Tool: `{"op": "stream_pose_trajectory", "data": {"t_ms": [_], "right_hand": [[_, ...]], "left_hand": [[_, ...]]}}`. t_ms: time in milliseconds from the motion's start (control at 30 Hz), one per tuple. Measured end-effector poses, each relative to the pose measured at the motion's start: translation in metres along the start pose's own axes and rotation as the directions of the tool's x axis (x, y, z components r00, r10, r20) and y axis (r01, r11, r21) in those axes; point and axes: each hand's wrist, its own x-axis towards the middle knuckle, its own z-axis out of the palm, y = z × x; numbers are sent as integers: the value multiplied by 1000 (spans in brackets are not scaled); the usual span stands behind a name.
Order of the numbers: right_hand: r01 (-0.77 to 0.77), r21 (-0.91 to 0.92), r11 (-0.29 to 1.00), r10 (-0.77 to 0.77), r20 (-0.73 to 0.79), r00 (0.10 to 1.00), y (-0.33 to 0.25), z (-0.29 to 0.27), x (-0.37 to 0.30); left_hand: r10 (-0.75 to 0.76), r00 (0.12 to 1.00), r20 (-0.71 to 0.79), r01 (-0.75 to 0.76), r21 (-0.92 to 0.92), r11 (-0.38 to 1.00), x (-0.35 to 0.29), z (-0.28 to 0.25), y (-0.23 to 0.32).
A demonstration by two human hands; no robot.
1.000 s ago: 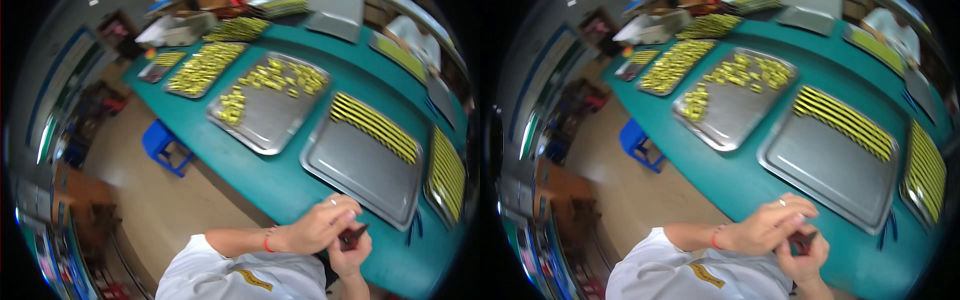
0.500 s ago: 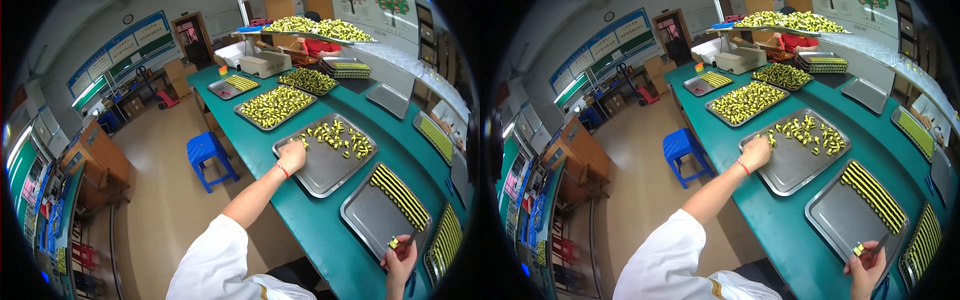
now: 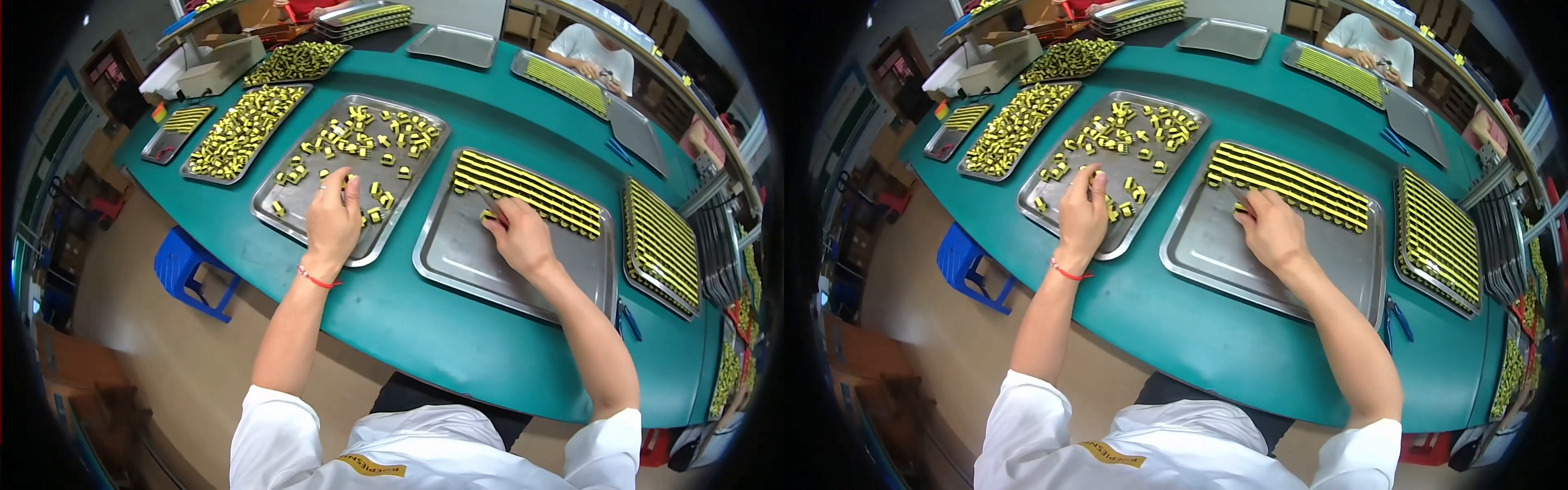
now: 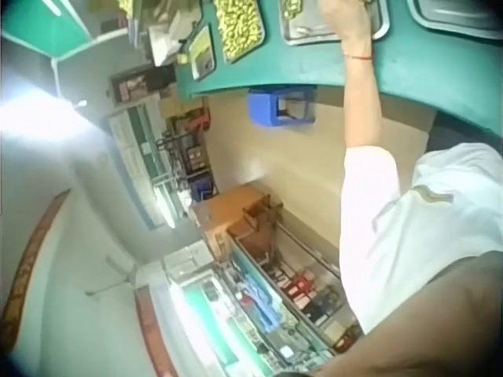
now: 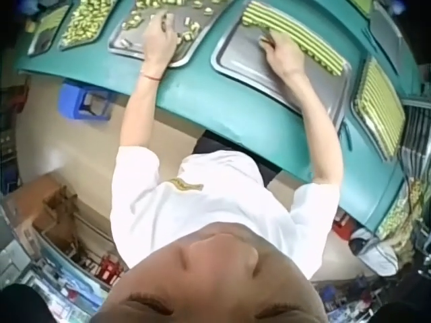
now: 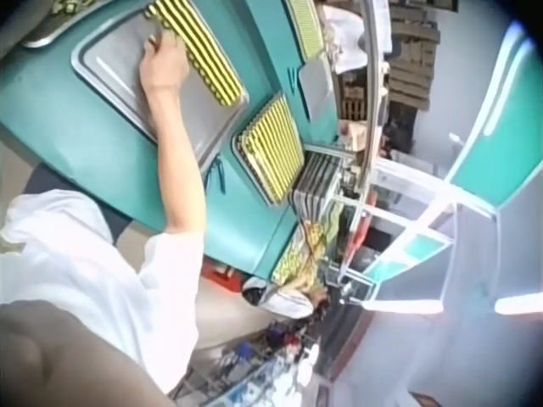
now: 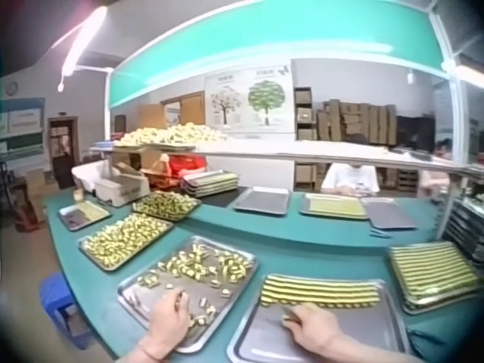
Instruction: The person assembles small electronic components by attaching yellow plastic parts to black bases using pliers.
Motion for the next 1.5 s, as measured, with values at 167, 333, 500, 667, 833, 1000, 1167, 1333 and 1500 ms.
{"op": "stream_pose_trajectory", "data": {"t_ms": [167, 333, 500, 667, 833, 1000, 1167, 1333, 1500], "right_hand": [[-68, -118, 991, 73, 41, 996, -1, 18, 26], [-89, -144, 986, 97, 48, 994, -6, 29, 40], [-112, -130, 985, 120, 52, 991, -6, 30, 42], [-83, 123, 989, 76, 56, 995, -18, -7, 6], [-334, 664, 668, 110, 357, 928, -32, -80, -76], [-656, 754, 34, 136, 647, 751, -56, -105, -157], [-669, 697, -259, 20, 696, 718, -72, -93, -190], [-656, 628, -419, -57, 702, 710, -56, -81, -213], [-681, 583, -443, -143, 704, 696, -51, -80, -219]], "left_hand": [[-43, 999, 12, 45, -115, 992, -1, -4, 5], [-76, 997, -16, 72, -178, 981, -1, -4, 6], [-11, 999, -32, 5, -177, 984, 3, -3, 2], [-148, 989, 1, 141, -301, 943, -1, -11, -2], [-236, 968, 89, 233, -675, 700, -13, -35, 40], [76, 935, 345, 226, -749, 623, -75, -34, 148], [102, 891, 443, 312, -759, 572, -118, -5, 185], [149, 839, 523, 309, -685, 660, -120, -1, 193], [172, 834, 525, 281, -672, 685, -123, -2, 203]]}}
